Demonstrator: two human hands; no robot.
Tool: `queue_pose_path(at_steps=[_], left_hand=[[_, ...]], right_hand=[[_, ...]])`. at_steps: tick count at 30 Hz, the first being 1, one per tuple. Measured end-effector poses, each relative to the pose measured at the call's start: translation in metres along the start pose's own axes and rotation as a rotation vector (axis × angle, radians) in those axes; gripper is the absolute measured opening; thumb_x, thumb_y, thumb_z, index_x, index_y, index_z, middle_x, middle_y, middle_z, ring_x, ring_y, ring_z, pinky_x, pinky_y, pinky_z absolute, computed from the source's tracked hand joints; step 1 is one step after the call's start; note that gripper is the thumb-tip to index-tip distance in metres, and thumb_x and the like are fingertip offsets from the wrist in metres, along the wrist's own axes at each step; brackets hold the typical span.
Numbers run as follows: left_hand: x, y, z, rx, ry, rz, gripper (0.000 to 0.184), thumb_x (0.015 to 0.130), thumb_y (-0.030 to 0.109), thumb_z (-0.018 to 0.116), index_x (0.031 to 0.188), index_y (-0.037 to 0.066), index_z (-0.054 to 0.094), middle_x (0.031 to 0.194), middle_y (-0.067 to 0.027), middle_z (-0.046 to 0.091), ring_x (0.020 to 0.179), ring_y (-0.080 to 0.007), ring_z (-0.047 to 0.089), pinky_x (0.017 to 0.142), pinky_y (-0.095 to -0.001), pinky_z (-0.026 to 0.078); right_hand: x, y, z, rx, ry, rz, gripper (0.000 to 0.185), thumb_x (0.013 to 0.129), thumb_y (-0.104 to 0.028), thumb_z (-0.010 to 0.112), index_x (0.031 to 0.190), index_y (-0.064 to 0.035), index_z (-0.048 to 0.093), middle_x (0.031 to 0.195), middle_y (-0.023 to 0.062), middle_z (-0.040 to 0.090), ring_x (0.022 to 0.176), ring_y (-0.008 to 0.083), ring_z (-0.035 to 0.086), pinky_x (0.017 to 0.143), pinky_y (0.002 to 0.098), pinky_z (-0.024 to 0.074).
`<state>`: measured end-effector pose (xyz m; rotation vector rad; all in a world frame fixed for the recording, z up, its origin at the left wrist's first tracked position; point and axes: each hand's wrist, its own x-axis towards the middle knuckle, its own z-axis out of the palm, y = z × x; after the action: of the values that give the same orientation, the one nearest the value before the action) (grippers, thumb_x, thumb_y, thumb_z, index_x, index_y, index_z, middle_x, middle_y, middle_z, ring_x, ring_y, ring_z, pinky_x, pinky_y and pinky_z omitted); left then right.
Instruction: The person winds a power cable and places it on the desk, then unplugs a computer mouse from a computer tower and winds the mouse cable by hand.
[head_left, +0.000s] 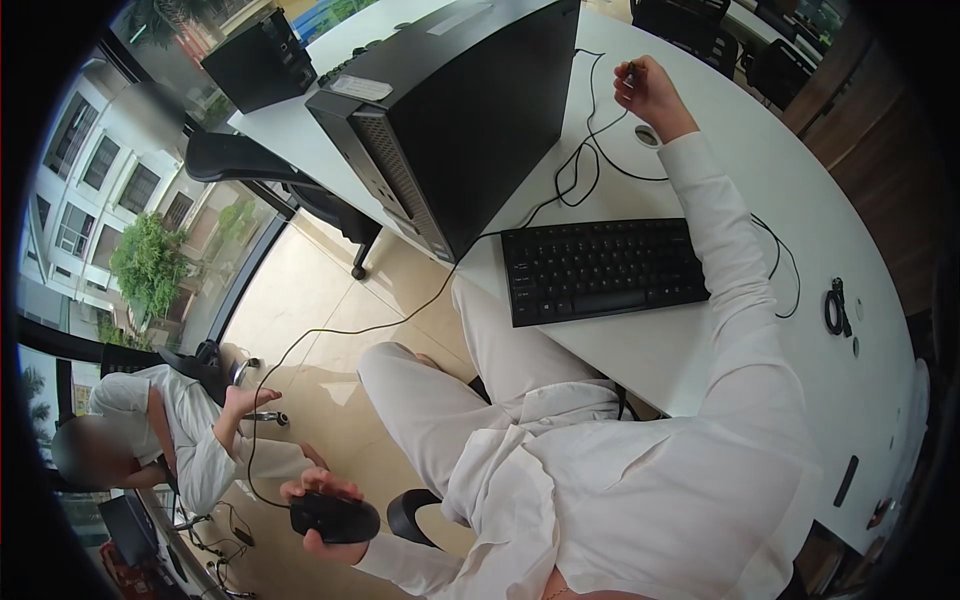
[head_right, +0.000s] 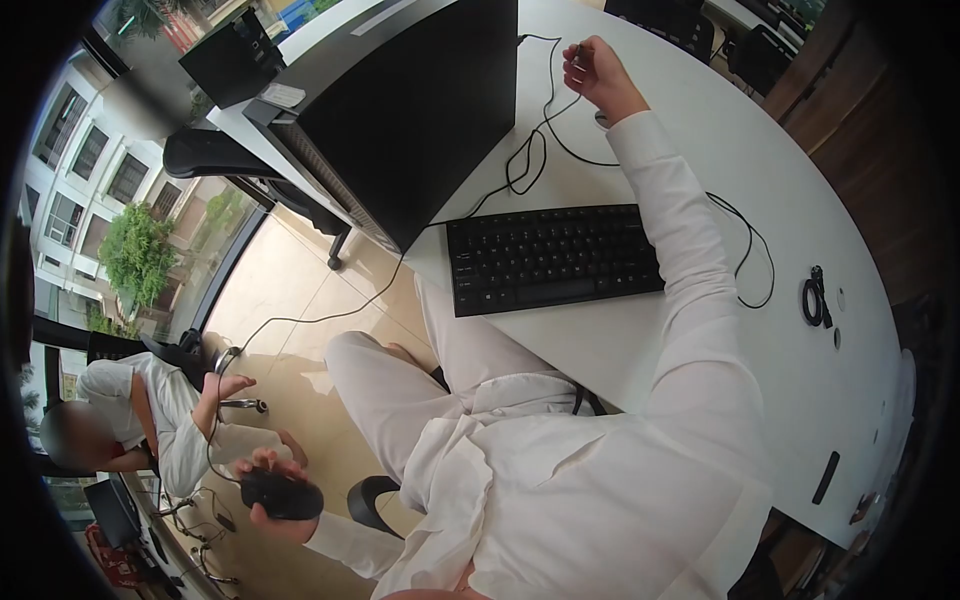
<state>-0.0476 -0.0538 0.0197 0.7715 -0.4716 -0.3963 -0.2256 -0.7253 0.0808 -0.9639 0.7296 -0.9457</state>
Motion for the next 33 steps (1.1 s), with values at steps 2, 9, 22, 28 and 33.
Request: queue_pose_path(at_steps=[2, 9, 22, 28, 33], left_hand=[[0.006, -0.003, 0.012, 0.304, -0.043, -0.07, 0.049, 0.075, 0.021, 0.071, 0.112, 0.005, 0.042, 0.107, -0.0186, 0.051, 0.097, -0.0292, 0.058, 0.084, -0.0399, 0.049], [0.017, -0.041, 0.019, 0.443, -0.01, -0.352, 0.021, 0.082, -0.006, 0.06, 0.084, 0.006, 0.044, 0.111, -0.0113, 0.059, 0.111, -0.0216, 0.055, 0.101, -0.0336, 0.036], [-0.015, -0.027, 0.014, 0.104, 0.215, -0.456, 0.009, 0.099, 0.019, 0.05, 0.1, 0.01, 0.048, 0.066, 0.0076, 0.032, 0.055, -0.0035, 0.027, 0.053, -0.0222, 0.028], [-0.017, -0.003, 0.011, 0.289, 0.063, -0.338, 0.015, 0.088, 0.015, 0.06, 0.093, 0.009, 0.047, 0.076, 0.0049, 0.038, 0.06, -0.0034, 0.03, 0.053, -0.0193, 0.026], [-0.017, 0.027, 0.021, 0.179, 0.133, -0.257, 0.012, 0.09, 0.01, 0.061, 0.095, 0.008, 0.051, 0.074, 0.0053, 0.041, 0.062, -0.0027, 0.032, 0.054, -0.0194, 0.026]], right_hand=[[-0.032, -0.022, 0.001, -0.046, -0.173, -0.01, 0.017, 0.085, -0.019, 0.045, 0.072, -0.0092, 0.049, 0.072, 0.0009, 0.053, 0.067, 0.015, 0.05, 0.069, 0.0286, 0.044], [-0.138, -0.077, 0.022, -0.456, -0.711, -0.114, 0.026, 0.09, -0.027, 0.043, 0.072, -0.0086, 0.042, 0.063, -0.0047, 0.031, 0.057, 0.0066, 0.031, 0.06, 0.0246, 0.0301], [-0.25, -0.001, 0.167, -0.72, -1.205, -0.509, 0.019, 0.089, -0.018, 0.063, 0.084, 0.0007, 0.065, 0.073, 0.0088, 0.064, 0.055, 0.0149, 0.054, 0.051, 0.0269, 0.039], [-0.261, 0.1, 0.246, -1.433, -1.339, -0.999, 0.024, 0.085, -0.014, 0.065, 0.104, -0.0006, 0.063, 0.097, 0.0133, 0.066, 0.089, 0.0295, 0.062, 0.081, 0.0382, 0.045], [-0.322, 0.156, 0.29, -0.69, -1.714, -0.674, 0.036, 0.093, -0.025, 0.06, 0.12, -0.0008, 0.057, 0.112, 0.0154, 0.063, 0.107, 0.0298, 0.058, 0.093, 0.0375, 0.0423]])
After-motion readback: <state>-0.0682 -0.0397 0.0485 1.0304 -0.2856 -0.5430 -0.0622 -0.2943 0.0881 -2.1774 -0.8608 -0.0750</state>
